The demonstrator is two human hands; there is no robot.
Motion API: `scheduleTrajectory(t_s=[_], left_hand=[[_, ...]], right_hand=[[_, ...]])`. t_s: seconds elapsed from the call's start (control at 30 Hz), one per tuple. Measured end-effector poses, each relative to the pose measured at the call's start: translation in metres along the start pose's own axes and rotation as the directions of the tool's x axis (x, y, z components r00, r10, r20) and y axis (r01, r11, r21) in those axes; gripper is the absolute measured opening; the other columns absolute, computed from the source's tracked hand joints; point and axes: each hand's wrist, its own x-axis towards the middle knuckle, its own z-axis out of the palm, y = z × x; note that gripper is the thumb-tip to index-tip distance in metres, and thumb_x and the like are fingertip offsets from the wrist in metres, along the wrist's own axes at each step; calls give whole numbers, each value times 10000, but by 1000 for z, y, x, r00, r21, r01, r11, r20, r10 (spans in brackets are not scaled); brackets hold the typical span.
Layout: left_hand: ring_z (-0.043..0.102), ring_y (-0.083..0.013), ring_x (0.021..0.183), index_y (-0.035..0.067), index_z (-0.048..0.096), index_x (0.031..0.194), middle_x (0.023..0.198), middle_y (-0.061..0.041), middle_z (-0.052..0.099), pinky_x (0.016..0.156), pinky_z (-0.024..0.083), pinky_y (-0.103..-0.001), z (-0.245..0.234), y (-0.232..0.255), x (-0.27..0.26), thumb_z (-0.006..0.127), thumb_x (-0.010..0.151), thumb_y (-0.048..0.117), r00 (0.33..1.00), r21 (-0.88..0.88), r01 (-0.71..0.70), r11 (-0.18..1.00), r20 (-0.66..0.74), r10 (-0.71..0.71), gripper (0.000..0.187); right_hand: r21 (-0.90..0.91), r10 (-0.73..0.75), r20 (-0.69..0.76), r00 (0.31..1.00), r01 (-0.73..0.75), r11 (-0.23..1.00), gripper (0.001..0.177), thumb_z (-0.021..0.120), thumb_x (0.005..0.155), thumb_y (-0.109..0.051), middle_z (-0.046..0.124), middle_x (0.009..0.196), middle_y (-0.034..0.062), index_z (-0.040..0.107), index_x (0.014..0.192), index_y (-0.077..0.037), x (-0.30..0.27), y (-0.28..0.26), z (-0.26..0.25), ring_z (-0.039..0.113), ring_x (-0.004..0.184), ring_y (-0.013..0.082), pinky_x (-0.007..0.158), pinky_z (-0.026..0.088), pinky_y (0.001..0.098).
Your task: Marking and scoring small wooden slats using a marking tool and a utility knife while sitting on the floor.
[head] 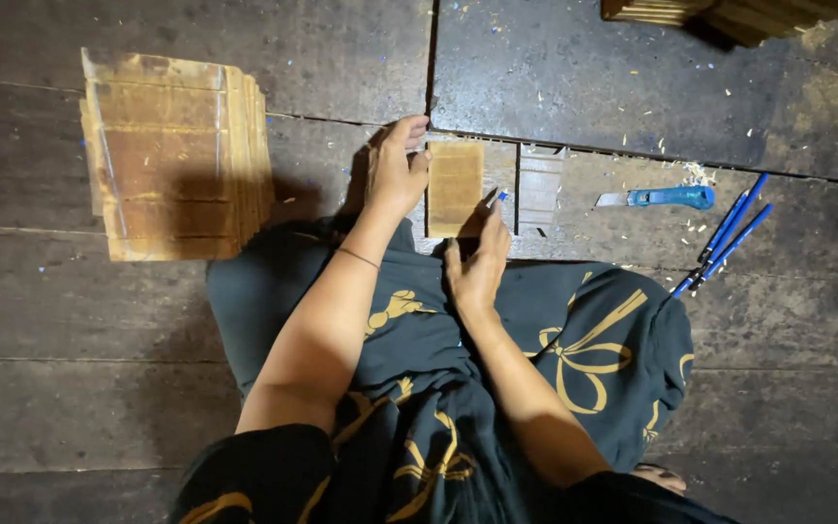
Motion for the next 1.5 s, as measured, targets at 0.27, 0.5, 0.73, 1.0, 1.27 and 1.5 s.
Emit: scheduleTrajectory(t_s=[0.27,0.5,0.73,1.0,1.27,1.5], left_hand=[[714,-416,1100,108,636,1315,1211,-225,708,932,587,-521,0,0,-4,745,834,-5,1000,12,-22,1000,-4,22,505],[327,-445,1365,150,426,1525,1404,-194,434,1121,284,-580,-14,61,-31,1022,492,155,935,433,-298,851,312,168,1193],[243,-425,1444,203,354,1550,1434,-156,398,1190,104,-635,1,42,-36,996,480,138,853,492,-499,714,428,301,1249],[305,-344,1405,195,324,1559,1316,-121,482,1160,76,-633,6,30,-34,1004,437,343,852,542,-497,677,451,265,1320],[519,-301,1234,183,469,1395,1310,-98,554,1023,412,-545,-10,33,-13,736,880,154,993,255,-92,963,91,70,581],[741,-228,953,282,736,990,888,73,731,783,584,-462,-4,2,-9,779,835,248,997,350,62,935,16,-72,164]], right_hand=[[-7,-59,-40,997,59,998,1017,905,775,-63,583,1248,220,321,1606,-23,9,6,-1,560,1124,442,1029,441,503],[-236,75,-139,987,-106,966,1003,939,827,-263,562,1316,189,340,1606,-61,43,57,-54,529,1153,360,1069,381,452],[-279,234,-91,968,-250,927,1187,1032,644,-307,553,1314,284,353,1570,-2,55,78,-41,527,1181,496,1083,379,564],[-182,139,-292,946,-197,963,957,967,645,-300,639,1116,254,535,1446,-4,47,79,-38,626,1041,463,965,492,528],[-90,101,-115,988,-112,990,941,862,773,-366,616,1303,260,427,1524,-2,27,4,-35,586,1221,393,1055,467,463],[-15,29,-57,998,-30,999,918,910,853,-238,593,1229,242,371,1545,28,32,-21,-5,576,1148,400,1007,471,467]])
